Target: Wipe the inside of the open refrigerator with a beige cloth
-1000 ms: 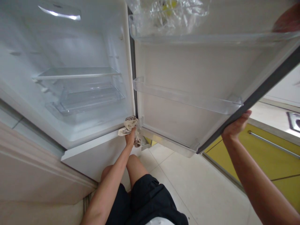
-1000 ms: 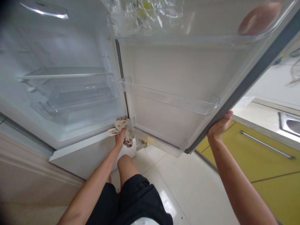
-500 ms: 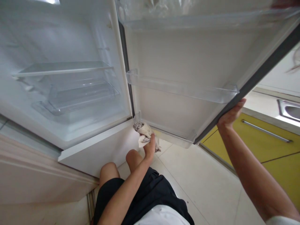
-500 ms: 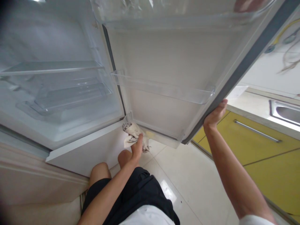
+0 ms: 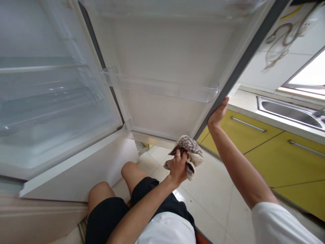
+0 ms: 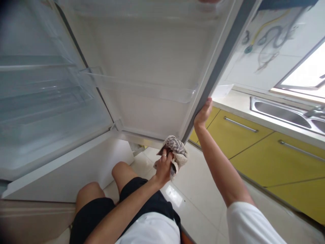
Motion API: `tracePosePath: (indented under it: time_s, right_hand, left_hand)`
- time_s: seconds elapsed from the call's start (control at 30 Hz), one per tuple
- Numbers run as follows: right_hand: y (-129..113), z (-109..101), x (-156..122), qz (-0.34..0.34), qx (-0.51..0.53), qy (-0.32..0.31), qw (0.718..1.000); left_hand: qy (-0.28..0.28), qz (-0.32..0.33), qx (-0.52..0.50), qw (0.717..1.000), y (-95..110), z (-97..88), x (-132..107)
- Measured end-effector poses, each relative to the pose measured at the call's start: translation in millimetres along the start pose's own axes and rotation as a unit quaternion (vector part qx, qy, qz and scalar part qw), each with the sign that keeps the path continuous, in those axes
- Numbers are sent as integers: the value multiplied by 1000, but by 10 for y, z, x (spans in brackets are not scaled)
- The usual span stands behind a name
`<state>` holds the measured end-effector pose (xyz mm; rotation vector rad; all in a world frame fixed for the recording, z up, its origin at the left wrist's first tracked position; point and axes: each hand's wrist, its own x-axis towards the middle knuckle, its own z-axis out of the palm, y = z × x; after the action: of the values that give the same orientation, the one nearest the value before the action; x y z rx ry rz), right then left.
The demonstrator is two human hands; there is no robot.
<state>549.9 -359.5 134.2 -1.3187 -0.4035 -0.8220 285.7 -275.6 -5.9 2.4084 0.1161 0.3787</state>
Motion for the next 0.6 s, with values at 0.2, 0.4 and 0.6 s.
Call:
tracePosePath:
  time_s: [0.2, 0.4, 0.6]
  right_hand:
    - [32, 1, -13, -22, -31, 32, 999]
    - [1, -15, -42, -19, -58, 27, 998]
    - [-32, -15, -54, -33, -60, 26, 997]
  left_hand:
    - [-32, -105, -304, 946, 333, 142, 125]
    - [35, -322, -683, 655, 547, 411, 331]
    - [10, -419, -787, 452, 667, 439, 477]
